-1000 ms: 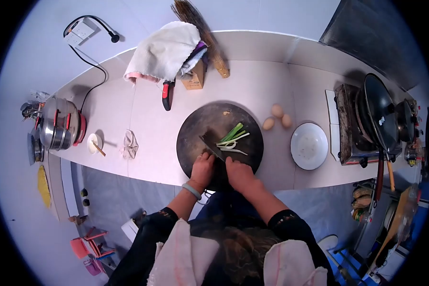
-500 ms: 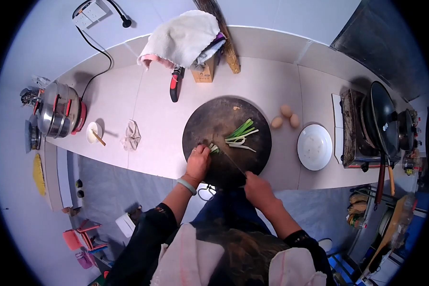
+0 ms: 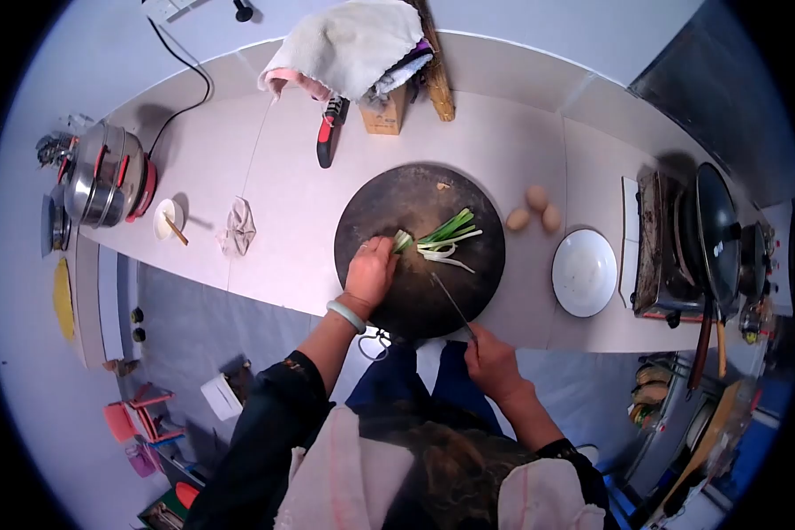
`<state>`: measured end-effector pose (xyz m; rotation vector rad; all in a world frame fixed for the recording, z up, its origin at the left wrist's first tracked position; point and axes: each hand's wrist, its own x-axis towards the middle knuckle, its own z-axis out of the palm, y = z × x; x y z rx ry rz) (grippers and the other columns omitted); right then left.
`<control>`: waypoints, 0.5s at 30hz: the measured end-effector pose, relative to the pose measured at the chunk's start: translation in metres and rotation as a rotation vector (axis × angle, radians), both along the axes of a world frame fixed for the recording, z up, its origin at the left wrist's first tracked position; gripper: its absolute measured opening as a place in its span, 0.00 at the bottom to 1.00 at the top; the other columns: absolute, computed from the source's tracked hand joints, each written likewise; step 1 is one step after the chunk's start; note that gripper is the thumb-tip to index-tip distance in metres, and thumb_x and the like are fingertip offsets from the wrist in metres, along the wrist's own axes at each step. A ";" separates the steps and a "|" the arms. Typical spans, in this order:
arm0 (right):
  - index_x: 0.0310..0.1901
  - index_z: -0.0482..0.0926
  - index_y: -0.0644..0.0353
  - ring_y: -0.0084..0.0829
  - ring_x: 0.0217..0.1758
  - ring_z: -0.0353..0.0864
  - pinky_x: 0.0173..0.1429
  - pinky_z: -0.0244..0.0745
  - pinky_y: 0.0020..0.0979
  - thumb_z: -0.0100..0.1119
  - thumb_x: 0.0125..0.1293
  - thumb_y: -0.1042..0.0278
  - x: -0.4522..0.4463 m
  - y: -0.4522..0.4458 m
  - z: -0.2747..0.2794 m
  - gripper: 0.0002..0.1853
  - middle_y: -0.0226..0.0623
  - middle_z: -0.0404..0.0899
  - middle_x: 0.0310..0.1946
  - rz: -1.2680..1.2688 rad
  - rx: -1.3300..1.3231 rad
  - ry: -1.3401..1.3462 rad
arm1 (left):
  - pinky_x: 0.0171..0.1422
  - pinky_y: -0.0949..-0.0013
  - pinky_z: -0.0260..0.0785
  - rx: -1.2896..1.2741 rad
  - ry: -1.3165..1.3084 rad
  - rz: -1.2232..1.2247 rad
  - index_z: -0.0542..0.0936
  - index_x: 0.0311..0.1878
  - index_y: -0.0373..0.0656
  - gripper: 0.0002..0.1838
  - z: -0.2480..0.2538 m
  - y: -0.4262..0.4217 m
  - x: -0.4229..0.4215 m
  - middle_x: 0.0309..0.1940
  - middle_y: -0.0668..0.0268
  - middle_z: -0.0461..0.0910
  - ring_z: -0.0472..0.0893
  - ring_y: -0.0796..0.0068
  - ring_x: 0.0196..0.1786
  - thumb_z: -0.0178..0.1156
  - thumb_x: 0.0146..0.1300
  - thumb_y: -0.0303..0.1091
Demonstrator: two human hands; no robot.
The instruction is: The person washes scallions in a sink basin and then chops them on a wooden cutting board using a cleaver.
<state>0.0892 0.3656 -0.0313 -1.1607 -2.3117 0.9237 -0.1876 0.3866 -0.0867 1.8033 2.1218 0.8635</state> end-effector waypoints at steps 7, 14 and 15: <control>0.41 0.73 0.63 0.37 0.24 0.77 0.30 0.73 0.34 0.53 0.63 0.72 0.033 0.026 0.014 0.07 0.42 0.76 0.23 0.059 -0.528 0.125 | 0.59 0.68 0.67 0.016 -0.558 0.209 0.77 0.48 0.39 0.13 0.036 -0.018 0.039 0.45 0.60 0.79 0.77 0.63 0.51 0.55 0.60 0.22; 0.37 0.68 0.61 0.19 0.17 0.70 0.23 0.65 0.24 0.52 0.67 0.69 0.050 0.052 0.043 0.06 0.29 0.71 0.19 0.042 -1.064 0.198 | 0.64 0.68 0.63 -0.154 -1.949 0.019 0.77 0.48 0.33 0.15 0.032 -0.032 0.075 0.51 0.63 0.76 0.73 0.74 0.56 0.50 0.59 0.23; 0.36 0.67 0.60 0.19 0.17 0.70 0.23 0.65 0.24 0.52 0.67 0.70 0.052 0.053 0.043 0.06 0.29 0.71 0.18 0.037 -1.077 0.201 | 0.64 0.68 0.63 -0.140 -1.950 0.016 0.77 0.48 0.33 0.14 0.034 -0.032 0.079 0.50 0.63 0.77 0.74 0.73 0.55 0.50 0.60 0.24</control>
